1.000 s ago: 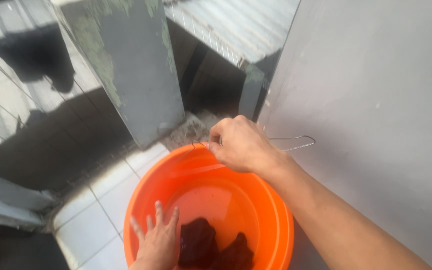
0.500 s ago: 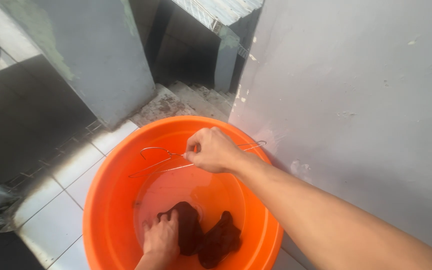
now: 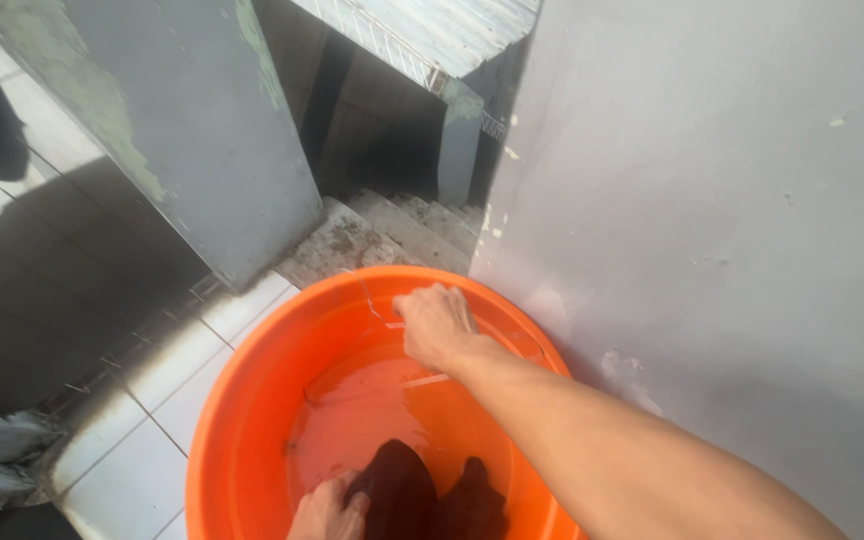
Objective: The recorder is washing and hanging black clothes on a hanger for drying.
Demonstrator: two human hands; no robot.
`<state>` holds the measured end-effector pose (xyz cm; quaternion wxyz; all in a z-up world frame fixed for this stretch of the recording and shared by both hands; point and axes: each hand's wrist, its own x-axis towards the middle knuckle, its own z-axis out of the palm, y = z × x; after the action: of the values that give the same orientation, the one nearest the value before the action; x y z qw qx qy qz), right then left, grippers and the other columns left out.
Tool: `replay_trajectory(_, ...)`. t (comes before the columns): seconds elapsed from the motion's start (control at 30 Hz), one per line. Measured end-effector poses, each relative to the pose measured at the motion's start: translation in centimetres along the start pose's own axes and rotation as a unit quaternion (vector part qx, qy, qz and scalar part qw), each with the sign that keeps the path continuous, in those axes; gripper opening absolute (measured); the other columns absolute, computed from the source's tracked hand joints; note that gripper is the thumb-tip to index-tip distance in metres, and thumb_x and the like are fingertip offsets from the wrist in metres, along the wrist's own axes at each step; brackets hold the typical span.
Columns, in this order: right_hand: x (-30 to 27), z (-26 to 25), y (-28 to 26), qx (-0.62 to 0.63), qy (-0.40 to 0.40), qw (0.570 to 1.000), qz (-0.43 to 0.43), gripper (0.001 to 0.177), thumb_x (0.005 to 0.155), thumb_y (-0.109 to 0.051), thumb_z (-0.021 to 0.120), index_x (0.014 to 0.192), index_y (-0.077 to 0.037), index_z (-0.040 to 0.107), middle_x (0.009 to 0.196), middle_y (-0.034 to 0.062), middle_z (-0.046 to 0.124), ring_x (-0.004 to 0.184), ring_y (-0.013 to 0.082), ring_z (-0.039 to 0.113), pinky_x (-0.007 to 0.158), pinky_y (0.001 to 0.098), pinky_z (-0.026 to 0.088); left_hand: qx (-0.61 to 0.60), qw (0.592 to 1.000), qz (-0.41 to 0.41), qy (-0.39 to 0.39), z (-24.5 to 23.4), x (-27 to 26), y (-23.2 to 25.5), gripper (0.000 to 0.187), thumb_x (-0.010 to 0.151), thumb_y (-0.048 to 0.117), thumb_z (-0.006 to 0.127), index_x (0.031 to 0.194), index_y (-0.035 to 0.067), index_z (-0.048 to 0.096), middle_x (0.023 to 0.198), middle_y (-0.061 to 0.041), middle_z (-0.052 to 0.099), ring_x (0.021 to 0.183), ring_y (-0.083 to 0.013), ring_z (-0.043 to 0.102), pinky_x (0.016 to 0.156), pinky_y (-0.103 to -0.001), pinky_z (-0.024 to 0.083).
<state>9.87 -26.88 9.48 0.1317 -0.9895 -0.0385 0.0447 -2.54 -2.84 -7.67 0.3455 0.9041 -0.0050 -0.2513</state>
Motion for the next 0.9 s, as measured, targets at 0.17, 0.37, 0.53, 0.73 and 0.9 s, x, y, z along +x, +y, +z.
replay_trajectory(0.17,-3.5,-0.1,-2.0,0.075,0.138,0.987,-0.043,0.035,0.077,-0.005,0.067,0.112,-0.003,0.068,0.107,0.0205,0.067,0.103,0.0389,0.063,0.087,0.0506,0.052,-0.007,1.000,-0.021,-0.016,-3.3,-1.1,3.2,0.036,0.078,0.020,0.073,0.114,0.021,0.076,0.106,-0.015,0.078,0.110,-0.0324,0.072,0.100,-0.041,0.055)
replay_trajectory(0.37,-11.8,2.2,-4.8,0.252,0.047,0.967,-0.014,0.060,0.069,-0.014,0.075,0.124,0.000,0.056,0.122,0.0229,0.061,0.117,0.0406,0.059,0.097,0.0468,0.049,-0.009,1.000,0.014,-0.024,-7.8,-2.0,8.3,0.028,0.077,0.015,0.073,0.105,0.016,0.079,0.099,-0.013,0.080,0.102,-0.0298,0.076,0.094,-0.037,0.059)
replay_trajectory(0.53,-13.9,6.3,-5.3,0.410,-0.050,0.906,0.089,0.092,0.067,-0.027,0.088,0.145,-0.004,0.043,0.140,0.0178,0.059,0.130,0.0305,0.057,0.108,0.0403,0.044,-0.082,0.996,0.033,-0.020,-9.8,-2.5,10.7,0.025,0.074,0.009,0.074,0.098,0.012,0.082,0.091,-0.012,0.083,0.093,-0.0254,0.082,0.087,-0.036,0.063)
replay_trajectory(0.73,-12.9,3.4,-5.8,0.524,-0.120,0.828,0.160,0.046,0.072,-0.021,0.073,0.113,0.000,0.071,0.111,0.0214,0.079,0.105,0.0229,0.076,0.091,0.0330,0.059,-0.151,0.984,-0.086,-0.051,-11.9,-4.5,13.8,0.019,0.087,0.015,0.071,0.102,0.010,0.081,0.088,-0.017,0.082,0.085,-0.0361,0.082,0.078,-0.043,0.065)
replay_trajectory(0.9,-12.1,4.1,-3.5,0.568,-0.105,0.796,0.181,0.053,0.069,-0.003,0.069,0.121,-0.008,0.072,0.105,0.0095,0.074,0.098,0.0188,0.070,0.088,0.0345,0.059,-0.189,0.971,-0.143,0.025,-6.3,0.9,3.9,0.031,0.076,0.014,0.089,0.105,0.004,0.082,0.114,-0.017,0.080,0.110,-0.0258,0.077,0.097,-0.036,0.059)
